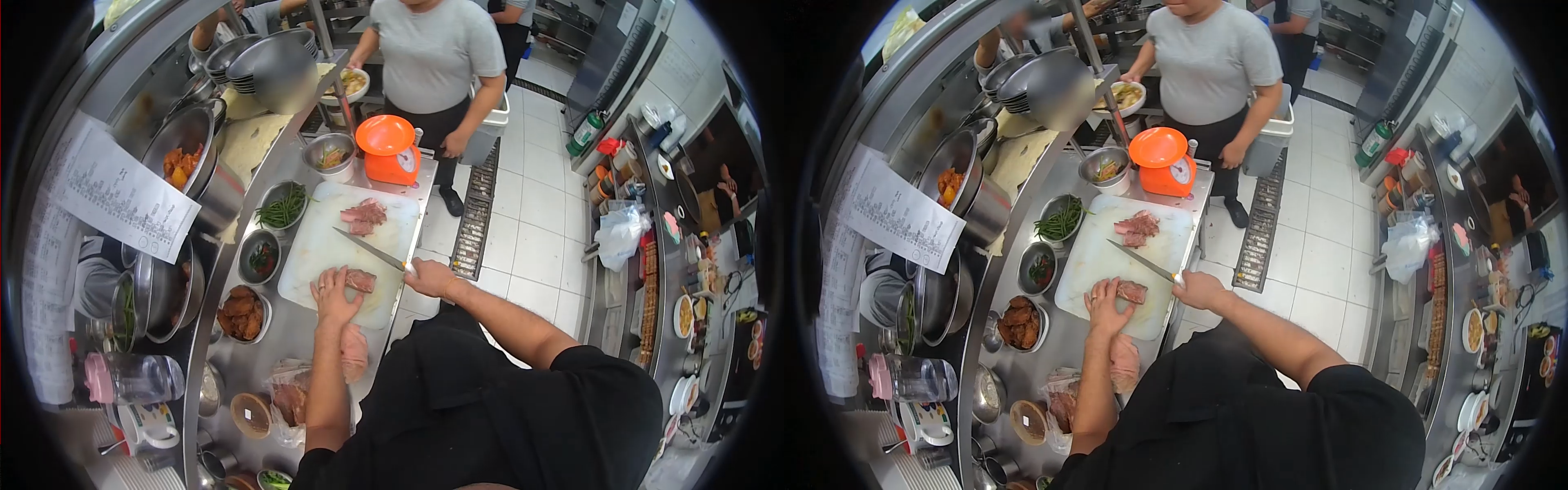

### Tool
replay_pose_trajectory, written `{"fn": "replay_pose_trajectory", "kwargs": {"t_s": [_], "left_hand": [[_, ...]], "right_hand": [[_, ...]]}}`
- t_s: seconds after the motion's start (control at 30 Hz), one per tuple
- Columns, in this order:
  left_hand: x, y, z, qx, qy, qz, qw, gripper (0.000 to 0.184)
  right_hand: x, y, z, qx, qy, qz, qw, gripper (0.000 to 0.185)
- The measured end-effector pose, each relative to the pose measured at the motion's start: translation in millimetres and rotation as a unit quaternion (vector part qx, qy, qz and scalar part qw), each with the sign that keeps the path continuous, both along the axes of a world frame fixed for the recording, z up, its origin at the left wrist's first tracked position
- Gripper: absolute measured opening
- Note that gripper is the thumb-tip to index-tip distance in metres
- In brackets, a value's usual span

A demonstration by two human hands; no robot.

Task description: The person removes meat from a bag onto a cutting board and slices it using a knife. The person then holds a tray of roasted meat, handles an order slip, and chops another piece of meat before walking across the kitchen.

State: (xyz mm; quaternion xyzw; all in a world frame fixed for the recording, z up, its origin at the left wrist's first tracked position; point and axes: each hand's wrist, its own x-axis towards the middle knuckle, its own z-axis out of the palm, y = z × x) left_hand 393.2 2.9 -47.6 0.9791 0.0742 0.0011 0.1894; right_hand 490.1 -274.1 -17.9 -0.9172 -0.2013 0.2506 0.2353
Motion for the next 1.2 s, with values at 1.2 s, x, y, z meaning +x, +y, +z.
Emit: {"fn": "replay_pose_trajectory", "kwargs": {"t_s": [1.2], "left_hand": [[47.8,-208.3,422.9,-0.413,-0.25,-0.396,0.781,0.083]], "right_hand": [[-6.3,8.6,-10.6,-0.055,-0.023,0.032,0.998,0.038]]}}
